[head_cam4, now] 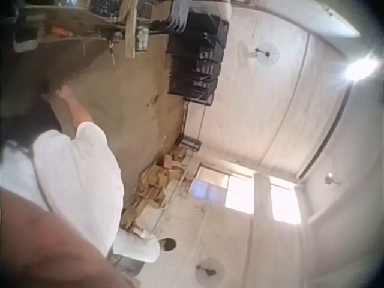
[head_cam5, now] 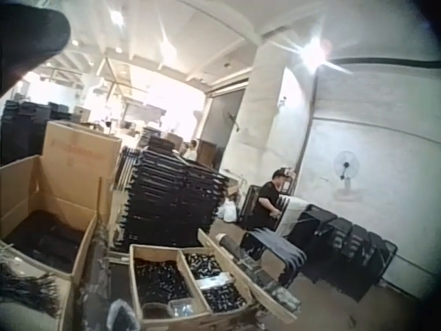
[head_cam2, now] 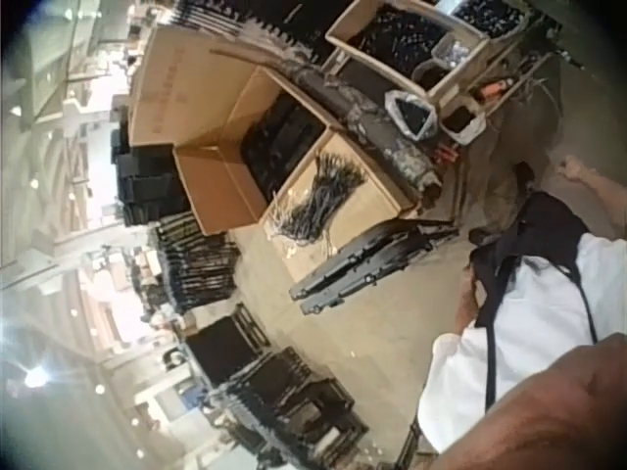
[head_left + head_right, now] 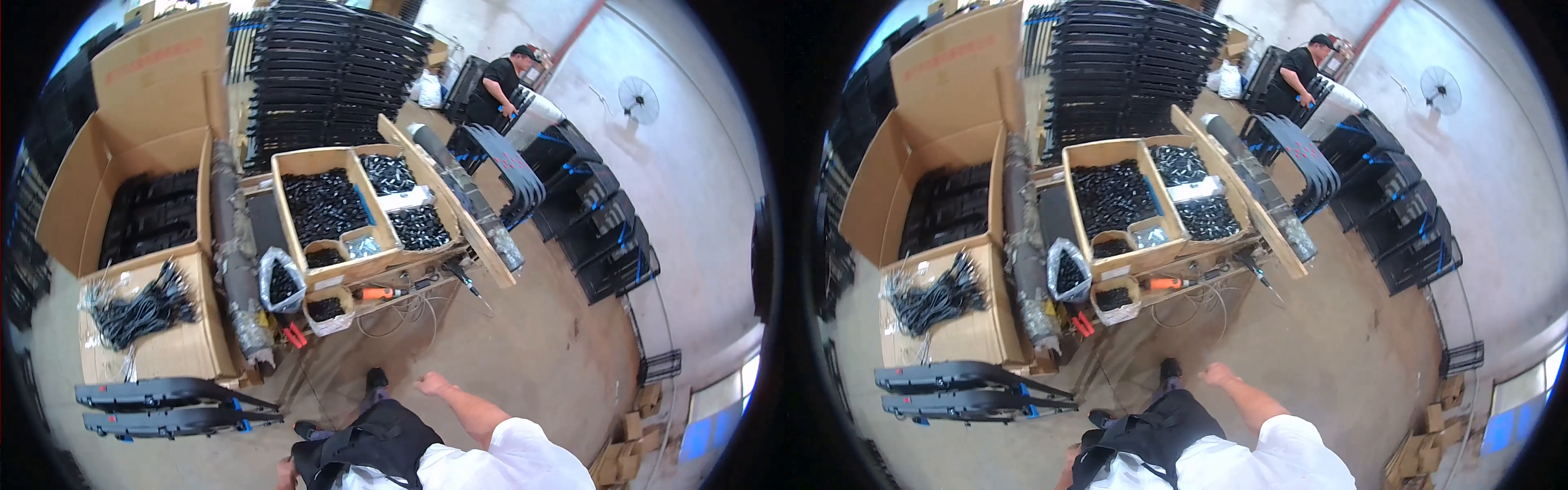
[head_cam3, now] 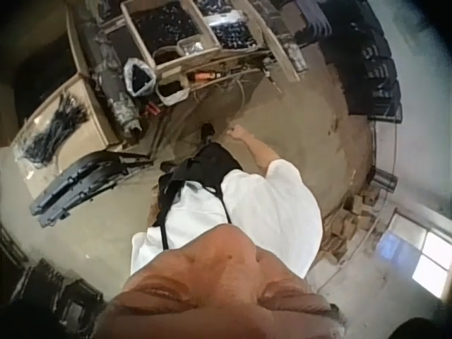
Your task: Assemble parts of a piece of sports equipment using a pneumatic screwdriver and screws on a factory floor.
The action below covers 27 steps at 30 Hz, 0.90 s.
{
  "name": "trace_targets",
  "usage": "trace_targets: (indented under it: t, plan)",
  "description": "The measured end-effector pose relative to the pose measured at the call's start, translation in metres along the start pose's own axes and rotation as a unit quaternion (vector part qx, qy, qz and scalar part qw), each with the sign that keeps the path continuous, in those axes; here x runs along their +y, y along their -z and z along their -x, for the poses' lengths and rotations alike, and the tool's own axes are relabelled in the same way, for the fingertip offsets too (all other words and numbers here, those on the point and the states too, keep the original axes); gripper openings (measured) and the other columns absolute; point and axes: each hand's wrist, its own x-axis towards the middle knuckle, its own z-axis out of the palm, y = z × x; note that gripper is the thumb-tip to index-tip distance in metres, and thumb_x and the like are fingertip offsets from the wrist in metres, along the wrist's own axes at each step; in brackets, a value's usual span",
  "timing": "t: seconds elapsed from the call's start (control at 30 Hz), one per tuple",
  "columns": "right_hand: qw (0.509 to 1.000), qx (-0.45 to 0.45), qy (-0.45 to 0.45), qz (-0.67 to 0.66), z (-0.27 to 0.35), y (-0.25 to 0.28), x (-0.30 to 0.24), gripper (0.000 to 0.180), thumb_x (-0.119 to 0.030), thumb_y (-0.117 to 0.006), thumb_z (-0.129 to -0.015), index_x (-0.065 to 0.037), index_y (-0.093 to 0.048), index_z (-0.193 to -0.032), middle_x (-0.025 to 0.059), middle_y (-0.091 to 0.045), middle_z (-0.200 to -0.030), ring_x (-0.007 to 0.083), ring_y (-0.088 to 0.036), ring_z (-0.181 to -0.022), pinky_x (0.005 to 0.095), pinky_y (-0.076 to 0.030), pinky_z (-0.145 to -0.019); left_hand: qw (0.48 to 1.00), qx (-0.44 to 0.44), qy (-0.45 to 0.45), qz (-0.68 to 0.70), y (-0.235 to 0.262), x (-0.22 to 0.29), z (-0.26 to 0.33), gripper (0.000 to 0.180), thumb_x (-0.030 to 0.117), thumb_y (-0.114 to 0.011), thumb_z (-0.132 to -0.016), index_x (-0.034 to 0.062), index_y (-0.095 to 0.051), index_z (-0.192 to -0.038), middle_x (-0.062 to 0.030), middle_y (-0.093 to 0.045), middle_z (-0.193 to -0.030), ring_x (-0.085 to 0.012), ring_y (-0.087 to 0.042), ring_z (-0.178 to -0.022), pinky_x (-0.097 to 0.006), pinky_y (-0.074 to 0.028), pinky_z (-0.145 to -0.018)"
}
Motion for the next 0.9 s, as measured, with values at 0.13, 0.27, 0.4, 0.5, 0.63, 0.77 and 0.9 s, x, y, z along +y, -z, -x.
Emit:
trace_targets:
  t: [0.13, 0.27, 0.4, 0.5, 0.63, 0.77, 0.9]
  plan:
    - [0.982, 0.131, 0.052, -0.125, -0.042, 0.085, 0.057, 0.046, -0.045, -0.067, -0.097, -0.011, -0.079, -0.126, 0.0207, -0.076, -0.124, 0.0354, -0.072, -0.12, 0.0455, -0.055, -0.106, 0.994, 0.029, -0.076, 0.074, -0.014, 0.095, 0.001, 0.038, 0.029, -0.063, -0.106, 0.0024, -0.066, -0.132, -0.0094, -0.074, -0.088, -0.0177, -0.066, -0.06, -0.032, -0.049, -0.049]
    - [0.912, 0.332, 0.121, -0.208, -0.095, 0.229, 0.116, 0.038, -0.041, -0.065, -0.098, -0.007, -0.079, -0.106, 0.0213, -0.078, -0.096, 0.0386, -0.076, -0.095, 0.0472, -0.058, -0.087, 0.989, 0.093, -0.077, 0.085, -0.07, 0.167, 0.013, 0.031, 0.022, -0.057, -0.105, 0.0006, -0.068, -0.125, -0.008, -0.074, -0.09, -0.0173, -0.069, -0.068, -0.032, -0.052, -0.058]
    - [0.809, 0.512, 0.15, -0.248, -0.157, 0.417, 0.172, 0.039, -0.038, -0.061, -0.104, -0.001, -0.074, -0.102, 0.0221, -0.076, -0.09, 0.0388, -0.074, -0.086, 0.0469, -0.056, -0.08, 0.985, 0.104, -0.066, 0.118, -0.138, 0.189, 0.0, 0.027, 0.026, -0.062, -0.105, 0.0035, -0.067, -0.119, -0.0117, -0.075, -0.093, -0.0215, -0.069, -0.064, -0.036, -0.054, -0.055]
    - [0.739, 0.598, 0.143, -0.274, -0.195, 0.546, 0.245, 0.034, -0.034, -0.066, -0.103, 0.0, -0.071, -0.103, 0.0223, -0.073, -0.091, 0.0323, -0.073, -0.087, 0.0445, -0.055, -0.081, 0.967, 0.137, -0.107, -0.186, -0.21, 0.215, 0.024, 0.026, 0.024, -0.065, -0.102, 0.0034, -0.075, -0.112, -0.0091, -0.077, -0.095, -0.0204, -0.072, -0.073, -0.036, -0.057, -0.067]
    - [0.744, 0.611, 0.105, -0.249, -0.267, 0.688, 0.311, 0.036, -0.036, -0.064, -0.104, -0.004, -0.071, -0.12, 0.018, -0.076, -0.121, 0.0362, -0.072, -0.109, 0.0453, -0.055, -0.096, 0.985, 0.046, -0.154, -0.06, -0.309, 0.241, 0.043, 0.033, 0.03, -0.072, -0.101, 0.0022, -0.078, -0.117, -0.0083, -0.079, -0.1, -0.0157, -0.071, -0.089, -0.034, -0.057, -0.079]
    - [0.774, 0.605, 0.032, -0.181, -0.338, 0.771, 0.351, 0.06, -0.041, -0.061, -0.105, -0.003, -0.056, -0.151, 0.0218, -0.058, -0.152, 0.0378, -0.056, -0.14, 0.0465, -0.044, -0.119, 0.984, 0.123, -0.106, 0.068, -0.344, 0.274, 0.093, 0.029, 0.026, -0.067, -0.105, 0.0019, -0.074, -0.119, -0.0074, -0.076, -0.093, -0.0137, -0.07, -0.077, -0.03, -0.054, -0.066]
    - [0.811, 0.526, 0.1, -0.235, -0.383, 0.811, 0.399, 0.066, -0.045, -0.058, -0.106, -0.002, -0.051, -0.155, 0.0251, -0.062, -0.148, 0.0398, -0.057, -0.14, 0.0458, -0.043, -0.119, 0.977, 0.174, -0.109, 0.05, -0.35, 0.3, 0.111, 0.027, 0.023, -0.065, -0.105, 0.0021, -0.073, -0.119, -0.0065, -0.074, -0.09, -0.0123, -0.068, -0.072, -0.028, -0.051, -0.061]
